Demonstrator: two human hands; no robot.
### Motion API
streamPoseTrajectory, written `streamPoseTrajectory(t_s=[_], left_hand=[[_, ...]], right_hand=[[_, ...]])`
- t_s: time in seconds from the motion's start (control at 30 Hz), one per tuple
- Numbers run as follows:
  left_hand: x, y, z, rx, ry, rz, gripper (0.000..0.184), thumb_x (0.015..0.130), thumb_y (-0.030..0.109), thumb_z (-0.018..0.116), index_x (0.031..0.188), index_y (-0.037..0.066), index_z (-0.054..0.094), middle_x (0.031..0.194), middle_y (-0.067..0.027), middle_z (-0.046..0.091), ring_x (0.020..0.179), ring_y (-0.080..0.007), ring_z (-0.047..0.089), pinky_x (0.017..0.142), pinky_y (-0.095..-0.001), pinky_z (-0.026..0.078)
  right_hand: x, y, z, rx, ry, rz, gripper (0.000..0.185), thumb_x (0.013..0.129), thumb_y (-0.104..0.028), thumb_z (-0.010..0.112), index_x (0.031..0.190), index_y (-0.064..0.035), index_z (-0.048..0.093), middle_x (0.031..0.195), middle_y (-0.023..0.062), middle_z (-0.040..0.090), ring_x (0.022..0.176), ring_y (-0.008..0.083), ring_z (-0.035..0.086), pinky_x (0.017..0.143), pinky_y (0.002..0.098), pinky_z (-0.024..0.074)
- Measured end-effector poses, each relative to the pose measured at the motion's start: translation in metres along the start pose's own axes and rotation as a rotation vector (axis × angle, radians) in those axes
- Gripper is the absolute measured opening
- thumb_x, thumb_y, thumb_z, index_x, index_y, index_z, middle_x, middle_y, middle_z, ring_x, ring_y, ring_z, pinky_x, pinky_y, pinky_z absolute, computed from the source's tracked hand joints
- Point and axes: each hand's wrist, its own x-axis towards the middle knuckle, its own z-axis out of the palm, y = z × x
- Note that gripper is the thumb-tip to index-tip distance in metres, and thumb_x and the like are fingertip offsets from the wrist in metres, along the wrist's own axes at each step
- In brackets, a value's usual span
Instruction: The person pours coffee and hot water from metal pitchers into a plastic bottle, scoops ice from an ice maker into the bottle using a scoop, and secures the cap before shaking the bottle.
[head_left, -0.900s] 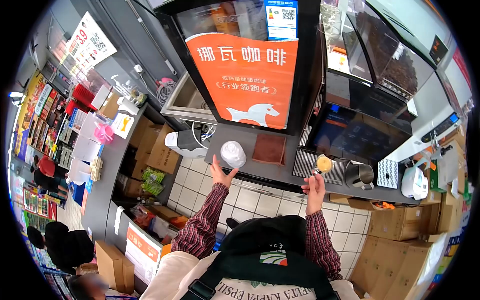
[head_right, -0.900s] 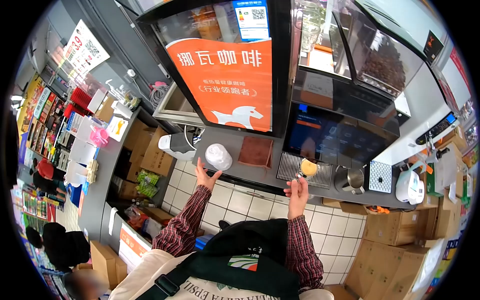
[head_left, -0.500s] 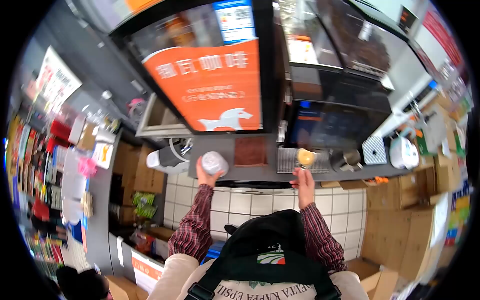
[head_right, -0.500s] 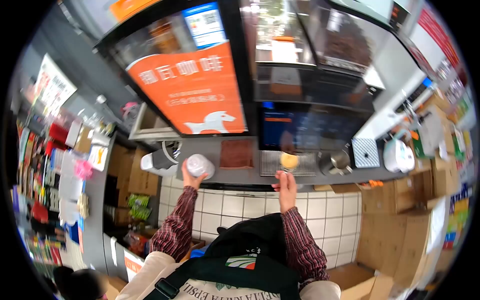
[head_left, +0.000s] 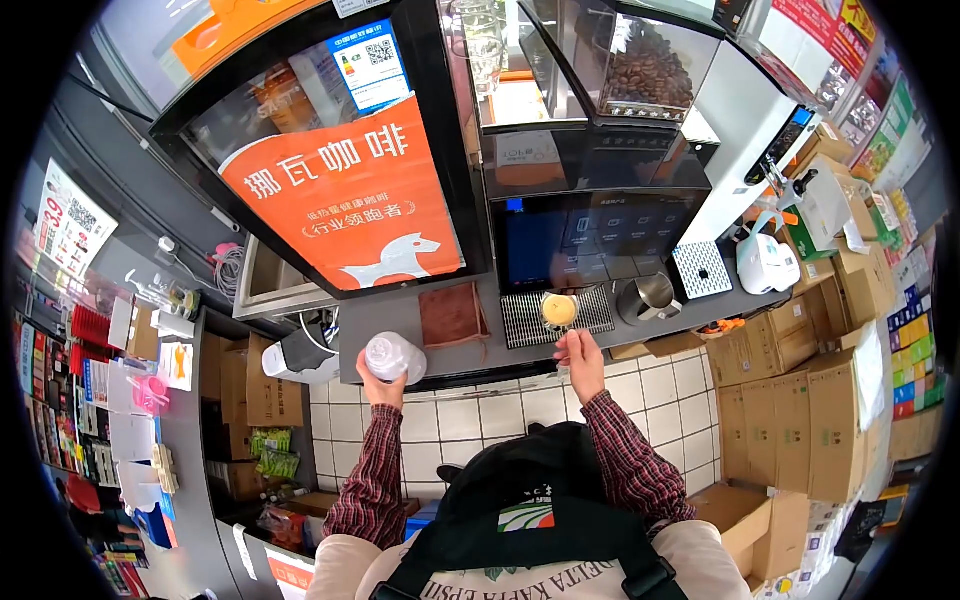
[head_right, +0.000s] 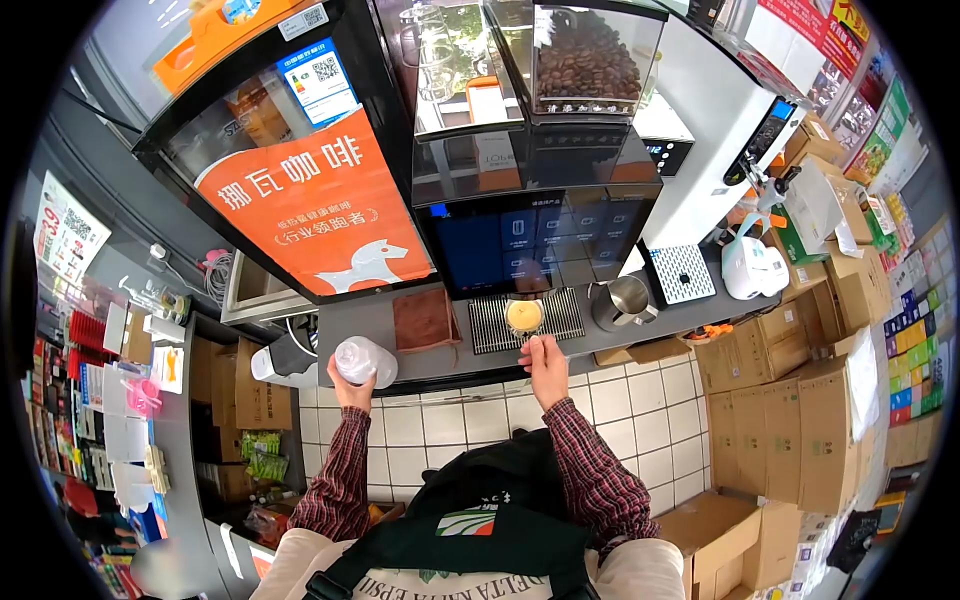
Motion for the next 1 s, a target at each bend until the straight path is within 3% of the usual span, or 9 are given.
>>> streamPoseTrajectory(t_s=[0.33, 0.5, 0.73, 0.8, 1.0], left_hand=[[-0.059, 0.124, 0.033, -0.123, -0.201, 0.122, 0.088, 0.065, 0.005, 0.084, 0.137, 0.003, 0.033, 0.128, -0.0143, 0.049, 0.121, -0.0239, 0.051, 0.103, -0.0357, 0.043], [-0.085, 0.158, 0.046, -0.146, -0.235, 0.101, 0.085, 0.062, 0.002, 0.081, 0.135, 0.003, 0.037, 0.128, -0.0141, 0.050, 0.122, -0.0260, 0.051, 0.105, -0.0366, 0.041], [-0.113, 0.169, 0.069, -0.191, -0.237, 0.015, 0.081, 0.063, 0.003, 0.081, 0.133, 0.004, 0.041, 0.128, -0.0142, 0.051, 0.121, -0.0277, 0.052, 0.104, -0.0377, 0.042], [-0.118, 0.167, 0.074, -0.142, -0.235, 0.026, 0.085, 0.065, 0.006, 0.083, 0.136, 0.003, 0.036, 0.129, -0.0140, 0.051, 0.121, -0.0254, 0.053, 0.103, -0.0381, 0.043], [-0.122, 0.183, 0.085, 0.049, -0.173, 0.048, 0.083, 0.064, 0.009, 0.083, 0.134, 0.003, 0.039, 0.127, -0.0176, 0.051, 0.122, -0.0313, 0.050, 0.104, -0.0403, 0.041]], right_hand=[[0.028, -0.009, -0.031, -0.135, -0.060, -0.068, 0.035, 0.102, -0.028, 0.045, 0.084, -0.0001, 0.055, 0.075, 0.0058, 0.063, 0.066, 0.0140, 0.064, 0.060, 0.0280, 0.0509], [0.036, -0.011, -0.041, -0.234, -0.113, -0.134, 0.038, 0.102, -0.031, 0.046, 0.082, 0.0003, 0.054, 0.071, 0.0068, 0.063, 0.062, 0.0151, 0.064, 0.058, 0.0292, 0.0499], [0.050, -0.006, -0.052, -0.309, -0.190, -0.201, 0.038, 0.103, -0.030, 0.045, 0.083, 0.0008, 0.054, 0.071, 0.0076, 0.063, 0.061, 0.0148, 0.063, 0.057, 0.0281, 0.0495], [0.051, -0.007, -0.056, -0.297, -0.190, -0.205, 0.039, 0.103, -0.031, 0.045, 0.082, 0.0012, 0.054, 0.070, 0.0077, 0.063, 0.060, 0.0146, 0.063, 0.057, 0.0282, 0.0494], [0.060, -0.007, -0.070, -0.257, -0.225, -0.226, 0.039, 0.102, -0.029, 0.046, 0.081, 0.0024, 0.055, 0.067, 0.0089, 0.060, 0.056, 0.0164, 0.061, 0.055, 0.0310, 0.0478]])
